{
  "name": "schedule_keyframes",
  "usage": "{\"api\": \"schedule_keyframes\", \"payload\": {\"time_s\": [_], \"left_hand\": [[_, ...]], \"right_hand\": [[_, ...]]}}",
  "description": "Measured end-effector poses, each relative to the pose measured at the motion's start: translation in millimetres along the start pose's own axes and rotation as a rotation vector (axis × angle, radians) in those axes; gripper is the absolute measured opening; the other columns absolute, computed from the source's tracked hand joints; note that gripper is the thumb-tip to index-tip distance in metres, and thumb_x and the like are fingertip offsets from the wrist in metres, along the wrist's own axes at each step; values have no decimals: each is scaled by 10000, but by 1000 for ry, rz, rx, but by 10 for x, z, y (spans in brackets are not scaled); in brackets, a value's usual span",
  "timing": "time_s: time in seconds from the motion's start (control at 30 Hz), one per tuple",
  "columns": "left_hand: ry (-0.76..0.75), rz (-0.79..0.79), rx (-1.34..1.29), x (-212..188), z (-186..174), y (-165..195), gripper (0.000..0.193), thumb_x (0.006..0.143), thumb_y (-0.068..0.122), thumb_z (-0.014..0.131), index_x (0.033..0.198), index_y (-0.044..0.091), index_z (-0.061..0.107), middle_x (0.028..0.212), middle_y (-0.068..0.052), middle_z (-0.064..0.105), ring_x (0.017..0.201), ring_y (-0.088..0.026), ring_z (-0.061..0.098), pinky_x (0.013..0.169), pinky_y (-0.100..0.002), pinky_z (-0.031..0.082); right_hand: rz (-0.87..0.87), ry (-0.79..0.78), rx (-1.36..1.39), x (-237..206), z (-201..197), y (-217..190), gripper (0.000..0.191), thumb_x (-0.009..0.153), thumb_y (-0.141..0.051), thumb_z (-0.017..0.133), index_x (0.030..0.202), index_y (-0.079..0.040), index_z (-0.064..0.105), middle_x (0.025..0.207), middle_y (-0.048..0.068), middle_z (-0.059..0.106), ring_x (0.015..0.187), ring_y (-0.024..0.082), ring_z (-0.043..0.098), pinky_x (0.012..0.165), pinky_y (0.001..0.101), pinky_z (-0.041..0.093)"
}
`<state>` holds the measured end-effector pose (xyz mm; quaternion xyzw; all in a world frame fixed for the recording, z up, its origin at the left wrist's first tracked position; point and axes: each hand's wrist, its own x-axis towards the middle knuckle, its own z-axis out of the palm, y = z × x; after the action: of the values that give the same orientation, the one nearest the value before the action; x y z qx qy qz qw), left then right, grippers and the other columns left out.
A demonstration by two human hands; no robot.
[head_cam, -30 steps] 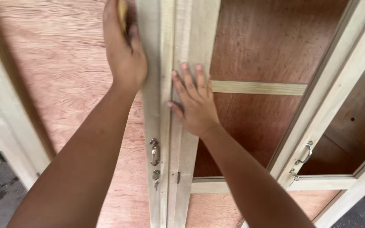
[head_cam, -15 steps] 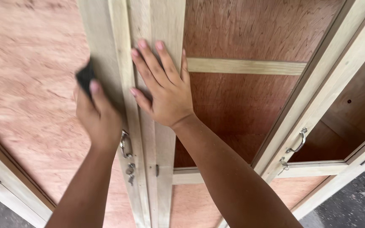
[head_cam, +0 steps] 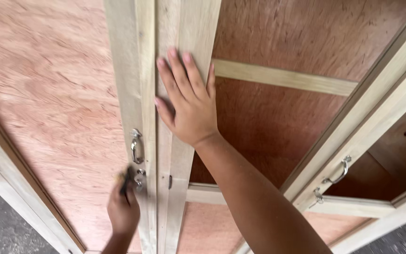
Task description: The person sands a wooden cabinet using a sanding sponge and a small sanding block, working over the top edge, door frames, panels, and side edges. They steady the cabinet with one hand while rubbing the abrasive over different surfaces, moving around the piece to cover the front and sides.
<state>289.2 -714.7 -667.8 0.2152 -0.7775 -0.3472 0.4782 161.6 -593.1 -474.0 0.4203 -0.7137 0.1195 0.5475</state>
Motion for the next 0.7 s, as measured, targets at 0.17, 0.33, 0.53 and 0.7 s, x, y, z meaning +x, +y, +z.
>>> {"api": "schedule_keyframes", "payload": {"time_s": [0.17, 0.33, 0.53, 0.7], "left_hand": [[-154, -153, -11, -171, -186, 31, 325, 1027, 232, 515, 1196, 19, 693, 1125, -204, 717, 1024, -398, 687, 893, -460, 539], [-20, 5, -291, 60, -382, 422, 327, 1000, 142, 569, 1290, 24, 664, 1170, -188, 717, 1057, -328, 697, 911, -401, 538], [108, 118, -344, 513, -474, 823, 297, 1031, 147, 546, 1272, 39, 681, 1117, -188, 722, 996, -316, 705, 880, -390, 552], [-24, -214, -276, 114, -380, 472, 291, 1043, 233, 530, 1146, 37, 719, 998, -189, 745, 910, -339, 711, 829, -409, 558]], "right_hand": [[10, -104, 62, -175, 42, 1, 703, 1062, -420, 568, 1636, -91, 330, 1717, 118, 225, 1595, 334, 142, 1278, 625, 98], [-22, -111, 124, -353, -31, -35, 734, 1012, -363, 622, 1611, -57, 327, 1704, 137, 225, 1586, 360, 152, 1264, 640, 126], [-10, -293, 113, -668, -82, -245, 732, 951, -354, 612, 1580, -108, 329, 1673, 89, 244, 1550, 312, 160, 1230, 633, 140], [-52, -399, 91, -1044, -80, -378, 723, 976, -372, 497, 1599, -102, 248, 1688, 95, 150, 1553, 294, 83, 1226, 574, 87]]}}
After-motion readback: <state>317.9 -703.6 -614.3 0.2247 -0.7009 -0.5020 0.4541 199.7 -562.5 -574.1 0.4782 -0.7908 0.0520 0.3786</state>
